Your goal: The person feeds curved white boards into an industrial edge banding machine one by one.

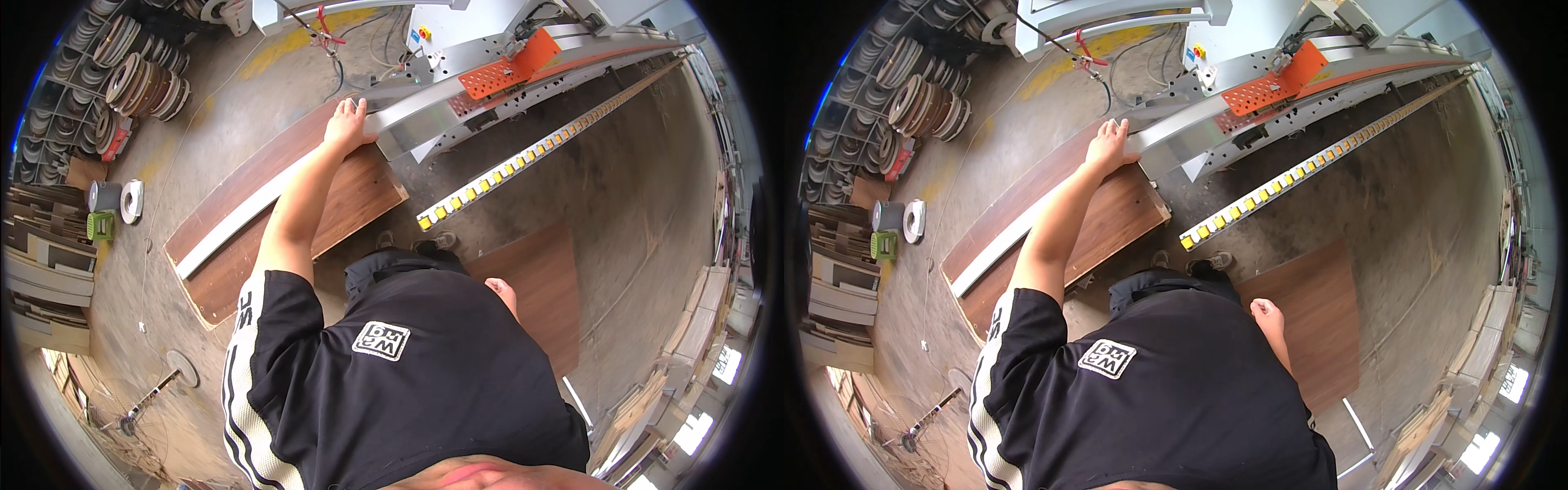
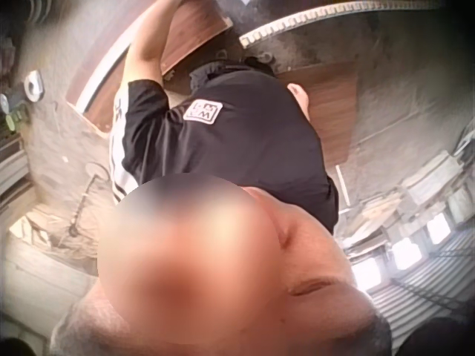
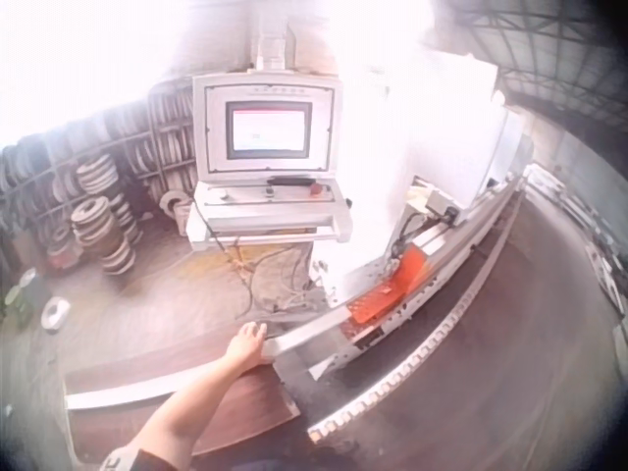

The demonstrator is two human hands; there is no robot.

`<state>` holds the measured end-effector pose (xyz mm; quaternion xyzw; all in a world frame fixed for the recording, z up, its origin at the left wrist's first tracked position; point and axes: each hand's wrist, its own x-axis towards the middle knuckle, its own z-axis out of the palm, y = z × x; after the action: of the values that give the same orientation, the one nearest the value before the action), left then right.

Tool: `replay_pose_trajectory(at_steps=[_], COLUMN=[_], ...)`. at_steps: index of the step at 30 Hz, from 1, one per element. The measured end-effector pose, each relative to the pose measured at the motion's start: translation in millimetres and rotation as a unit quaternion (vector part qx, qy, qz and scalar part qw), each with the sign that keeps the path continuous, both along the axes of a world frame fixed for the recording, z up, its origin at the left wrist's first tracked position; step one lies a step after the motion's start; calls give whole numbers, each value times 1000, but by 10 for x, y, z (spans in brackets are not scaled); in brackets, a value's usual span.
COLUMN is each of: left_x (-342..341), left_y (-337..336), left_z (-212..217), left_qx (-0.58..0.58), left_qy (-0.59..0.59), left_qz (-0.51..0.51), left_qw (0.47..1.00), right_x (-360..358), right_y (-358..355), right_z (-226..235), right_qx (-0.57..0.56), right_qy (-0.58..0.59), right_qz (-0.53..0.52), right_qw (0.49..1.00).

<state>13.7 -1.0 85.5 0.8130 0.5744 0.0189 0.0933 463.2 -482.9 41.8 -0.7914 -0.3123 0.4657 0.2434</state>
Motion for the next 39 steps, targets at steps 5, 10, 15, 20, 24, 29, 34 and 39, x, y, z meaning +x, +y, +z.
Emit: replay_pose_trajectory(at_steps=[5,10,15,20,24,29,34,39], left_x=[-271,-1154,-2332,-3221,-3386,-3058,-2644,-2251], left_y=[-296,-947,-1648,-2261,-2367,-2129,-1883,-1691], left_z=[-164,-264,-293,-311,-235,-261,-272,-334], left_qx=[77,118,90,56,52,105,94,105], left_qy=[4,17,63,102,102,70,57,50], left_qz=[-12,43,94,186,216,160,171,162], left_qw=[997,992,989,976,970,979,979,980], right_x=[-114,-209,-146,44,-68,-174,-244,-83], right_y=[13,0,29,286,692,944,746,243], right_z=[213,576,415,-6,4,35,0,-200], right_qx=[-43,-97,-73,-38,-34,4,-16,-16], right_qy=[-36,-78,-85,17,-2,-19,-4,14], right_qz=[56,73,116,102,132,153,128,134], right_qw=[997,990,987,994,991,988,992,991])
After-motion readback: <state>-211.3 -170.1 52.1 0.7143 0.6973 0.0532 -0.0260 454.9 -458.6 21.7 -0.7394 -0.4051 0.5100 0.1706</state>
